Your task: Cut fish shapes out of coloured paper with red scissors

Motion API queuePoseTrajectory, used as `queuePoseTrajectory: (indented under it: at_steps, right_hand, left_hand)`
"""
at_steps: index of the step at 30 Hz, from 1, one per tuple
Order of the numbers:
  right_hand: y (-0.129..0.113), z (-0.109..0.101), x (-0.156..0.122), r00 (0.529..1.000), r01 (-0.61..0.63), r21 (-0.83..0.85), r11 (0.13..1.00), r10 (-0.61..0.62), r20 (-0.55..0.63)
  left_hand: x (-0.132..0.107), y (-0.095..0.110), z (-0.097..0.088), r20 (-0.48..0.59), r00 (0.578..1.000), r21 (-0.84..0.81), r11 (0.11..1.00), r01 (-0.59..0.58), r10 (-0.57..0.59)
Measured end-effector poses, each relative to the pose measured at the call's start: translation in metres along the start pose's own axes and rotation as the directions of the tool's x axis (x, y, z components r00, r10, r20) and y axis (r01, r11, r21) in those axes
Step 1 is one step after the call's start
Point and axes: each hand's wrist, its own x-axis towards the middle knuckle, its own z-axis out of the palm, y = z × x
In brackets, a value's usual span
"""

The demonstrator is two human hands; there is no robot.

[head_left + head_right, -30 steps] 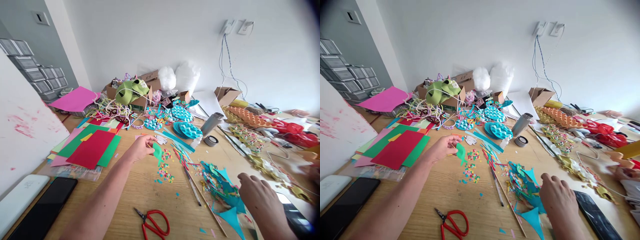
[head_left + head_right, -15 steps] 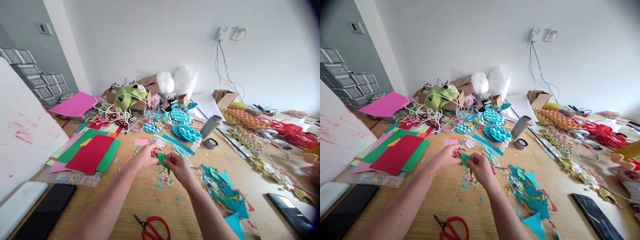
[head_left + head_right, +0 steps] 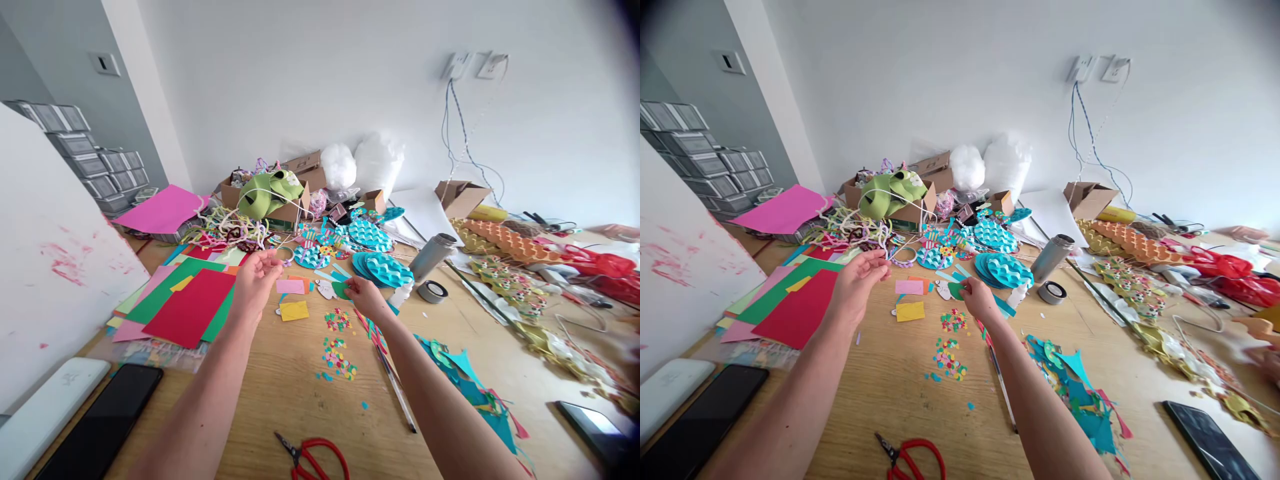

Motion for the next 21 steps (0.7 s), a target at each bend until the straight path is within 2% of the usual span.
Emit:
queuePoseTrajectory:
  at_steps: [3, 8, 14, 21]
  right_hand:
    - [-0.003, 0.011, 0.009, 0.998, 0.006, -0.033, 0.999, -0.004, 0.066]
    - [-0.011, 0.013, 0.019, 0.991, 0.024, -0.04, 0.999, -0.019, 0.13]
    - [-0.021, 0.023, 0.025, 0.985, 0.047, 0.017, 0.999, -0.049, 0.168]
    - [-0.044, 0.047, 0.019, 0.966, 0.088, 0.008, 0.996, -0.087, 0.242]
  left_hand:
    - [0.002, 0.003, -0.003, -0.088, 0.994, -0.055, 0.996, -0.073, 0.068]
    - [0.004, 0.009, -0.007, -0.214, 0.964, -0.109, 0.977, -0.184, 0.158]
    - [-0.001, 0.021, -0.01, -0.322, 0.898, -0.107, 0.931, -0.349, 0.3]
    - [-0.002, 0.027, -0.014, -0.419, 0.845, -0.147, 0.893, -0.426, 0.334]
